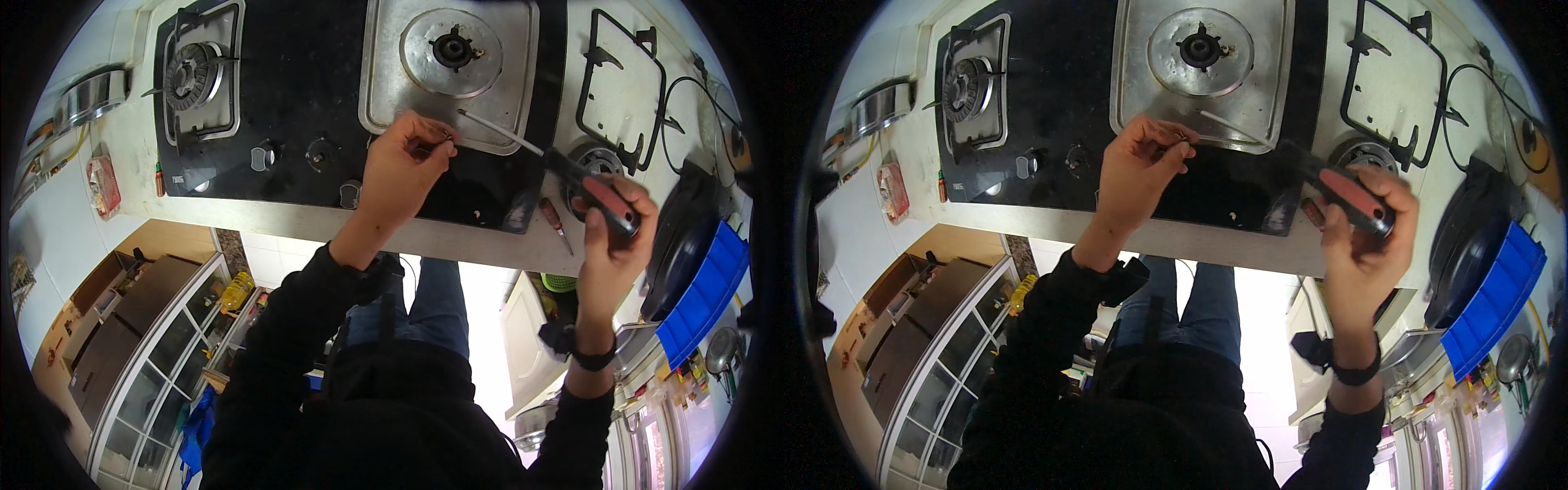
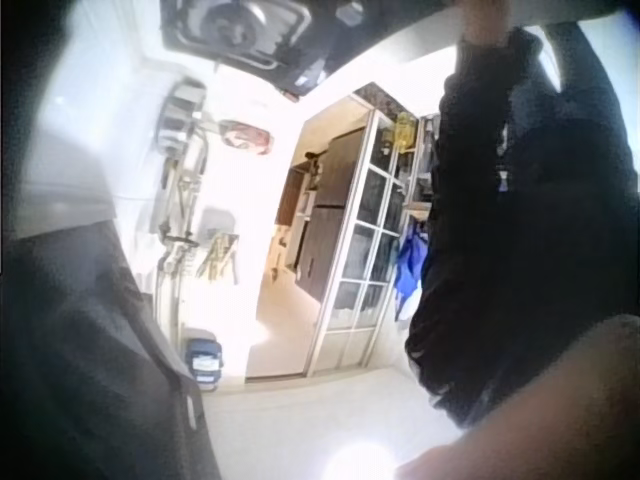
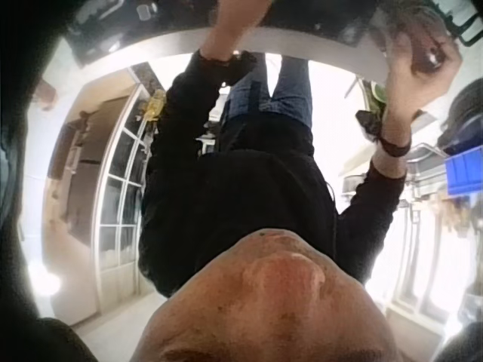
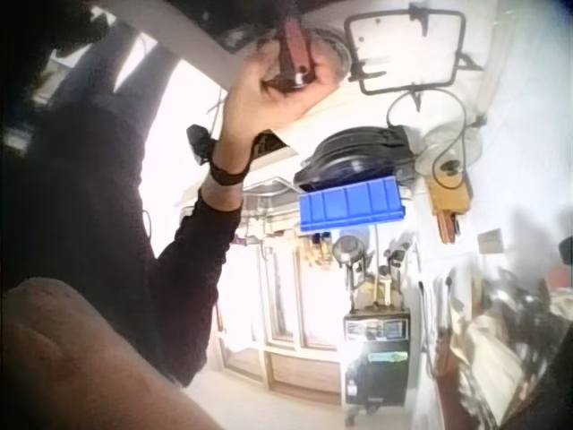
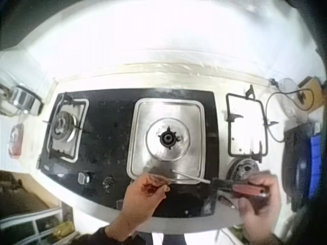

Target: The person uses a screwdriver to adjust and tighten components inside a gas stove burner. They then place the burner cap back on the stove and turn the control knob. Finally, they gather tools into a blue tray and move it away from the stove.

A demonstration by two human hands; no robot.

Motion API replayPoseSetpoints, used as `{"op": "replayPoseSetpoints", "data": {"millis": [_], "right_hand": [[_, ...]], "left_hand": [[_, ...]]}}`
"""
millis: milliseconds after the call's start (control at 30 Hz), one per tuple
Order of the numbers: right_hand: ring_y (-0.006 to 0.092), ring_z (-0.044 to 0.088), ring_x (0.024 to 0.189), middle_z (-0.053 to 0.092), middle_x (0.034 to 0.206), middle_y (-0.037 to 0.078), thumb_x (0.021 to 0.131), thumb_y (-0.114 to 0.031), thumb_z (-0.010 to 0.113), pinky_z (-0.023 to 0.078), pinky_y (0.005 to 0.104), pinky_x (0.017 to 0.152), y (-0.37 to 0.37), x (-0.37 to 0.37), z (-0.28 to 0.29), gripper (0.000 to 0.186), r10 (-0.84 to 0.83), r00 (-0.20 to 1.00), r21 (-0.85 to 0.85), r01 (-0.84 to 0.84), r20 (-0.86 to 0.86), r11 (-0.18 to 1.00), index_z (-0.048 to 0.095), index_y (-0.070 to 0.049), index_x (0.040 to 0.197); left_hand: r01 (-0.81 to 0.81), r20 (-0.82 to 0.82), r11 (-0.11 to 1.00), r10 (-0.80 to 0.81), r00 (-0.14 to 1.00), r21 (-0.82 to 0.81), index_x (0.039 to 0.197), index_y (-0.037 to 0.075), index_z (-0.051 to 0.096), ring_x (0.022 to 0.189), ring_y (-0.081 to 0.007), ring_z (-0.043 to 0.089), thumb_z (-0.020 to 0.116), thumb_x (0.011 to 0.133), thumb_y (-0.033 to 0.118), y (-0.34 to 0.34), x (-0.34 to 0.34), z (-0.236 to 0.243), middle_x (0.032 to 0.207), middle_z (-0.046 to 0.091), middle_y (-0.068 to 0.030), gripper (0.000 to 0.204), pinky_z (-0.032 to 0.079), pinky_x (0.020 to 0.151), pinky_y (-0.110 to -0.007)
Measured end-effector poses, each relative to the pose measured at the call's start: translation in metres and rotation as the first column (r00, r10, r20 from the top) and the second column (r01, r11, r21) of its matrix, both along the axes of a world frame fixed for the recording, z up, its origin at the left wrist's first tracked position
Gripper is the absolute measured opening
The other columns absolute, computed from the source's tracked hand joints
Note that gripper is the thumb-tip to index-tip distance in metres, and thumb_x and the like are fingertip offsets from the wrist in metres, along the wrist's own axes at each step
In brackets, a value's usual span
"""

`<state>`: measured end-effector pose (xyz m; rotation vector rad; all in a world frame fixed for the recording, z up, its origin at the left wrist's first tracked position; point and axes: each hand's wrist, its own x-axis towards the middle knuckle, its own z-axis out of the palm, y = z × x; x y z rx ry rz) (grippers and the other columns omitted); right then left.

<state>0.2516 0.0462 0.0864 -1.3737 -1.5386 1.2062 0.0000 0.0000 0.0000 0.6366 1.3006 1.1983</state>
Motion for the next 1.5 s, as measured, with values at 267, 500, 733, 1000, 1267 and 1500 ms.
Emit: {"op": "replayPoseSetpoints", "data": {"millis": [267, 500, 733, 1000, 1267, 1500], "right_hand": [[0.0228, 0.067, 0.105, 0.058, 0.121, 0.017, 0.090, 0.002, 0.064, 0.059, 0.0365, 0.090, -0.030, -0.004, -0.026, 0.037, -0.145, 0.987, -0.018, 0.144, -0.071, 0.989, 0.047, 0.000, 0.123], [0.0263, 0.069, 0.098, 0.057, 0.120, 0.018, 0.090, 0.001, 0.063, 0.061, 0.0360, 0.083, -0.030, 0.006, -0.009, 0.037, -0.144, 0.955, -0.051, 0.136, -0.259, 0.989, 0.046, -0.001, 0.123], [0.0262, 0.068, 0.096, 0.054, 0.120, 0.018, 0.091, -0.002, 0.064, 0.062, 0.0367, 0.080, -0.027, 0.006, -0.003, 0.038, -0.045, 0.982, 0.057, 0.057, -0.184, 0.997, 0.045, -0.002, 0.124], [0.0260, 0.065, 0.104, 0.052, 0.122, 0.018, 0.089, 0.002, 0.062, 0.063, 0.0385, 0.083, -0.028, 0.005, 0.000, 0.039, 0.001, 0.991, 0.074, 0.009, -0.137, 0.997, 0.045, -0.002, 0.124], [0.0248, 0.064, 0.105, 0.050, 0.122, 0.018, 0.087, 0.004, 0.061, 0.063, 0.0395, 0.087, -0.025, 0.003, 0.002, 0.040, 0.070, 0.995, 0.044, -0.067, -0.077, 0.997, 0.045, -0.001, 0.123], [0.0226, 0.062, 0.105, 0.051, 0.119, 0.019, 0.085, 0.004, 0.065, 0.059, 0.0357, 0.090, -0.015, 0.001, 0.012, 0.041, 0.147, 0.989, 0.102, -0.146, -0.004, 0.984, 0.046, -0.002, 0.120]], "left_hand": [[-0.094, -0.024, 0.995, 0.095, 0.995, 0.041, 0.110, 0.001, 0.060, 0.088, -0.0129, 0.067, 0.063, 0.095, -0.004, 0.005, 0.013, 0.003, 0.102, 0.069, -0.0099, 0.016, 0.056, 0.076, -0.025], [-0.154, 0.520, 0.983, 0.184, 0.834, -0.100, 0.110, 0.005, 0.065, 0.088, -0.0160, 0.070, 0.063, 0.099, 0.009, 0.002, 0.005, -0.005, 0.100, 0.071, -0.0097, 0.012, 0.058, 0.076, -0.027], [-0.263, 0.629, 0.947, 0.318, 0.710, -0.182, 0.114, 0.004, 0.064, 0.094, -0.0168, 0.070, 0.060, 0.102, 0.012, -0.003, 0.019, -0.008, 0.102, 0.071, -0.0101, 0.015, 0.060, 0.082, -0.028], [-0.298, 0.670, 0.937, 0.340, 0.660, -0.182, 0.119, 0.000, 0.062, 0.097, -0.0174, 0.071, 0.055, 0.104, 0.015, -0.010, 0.019, -0.008, 0.103, 0.071, -0.0101, 0.022, 0.060, 0.085, -0.027], [-0.286, 0.619, 0.945, 0.319, 0.717, -0.155, 0.113, 0.001, 0.068, 0.092, -0.0185, 0.070, 0.062, 0.100, 0.009, -0.013, 0.015, -0.015, 0.101, 0.071, -0.0085, 0.017, 0.059, 0.084, -0.032], [-0.260, 0.496, 0.961, 0.272, 0.825, -0.095, 0.113, 0.000, 0.068, 0.092, -0.0175, 0.070, 0.060, 0.101, 0.009, -0.011, 0.011, -0.012, 0.103, 0.071, -0.0090, 0.017, 0.059, 0.082, -0.030]]}}
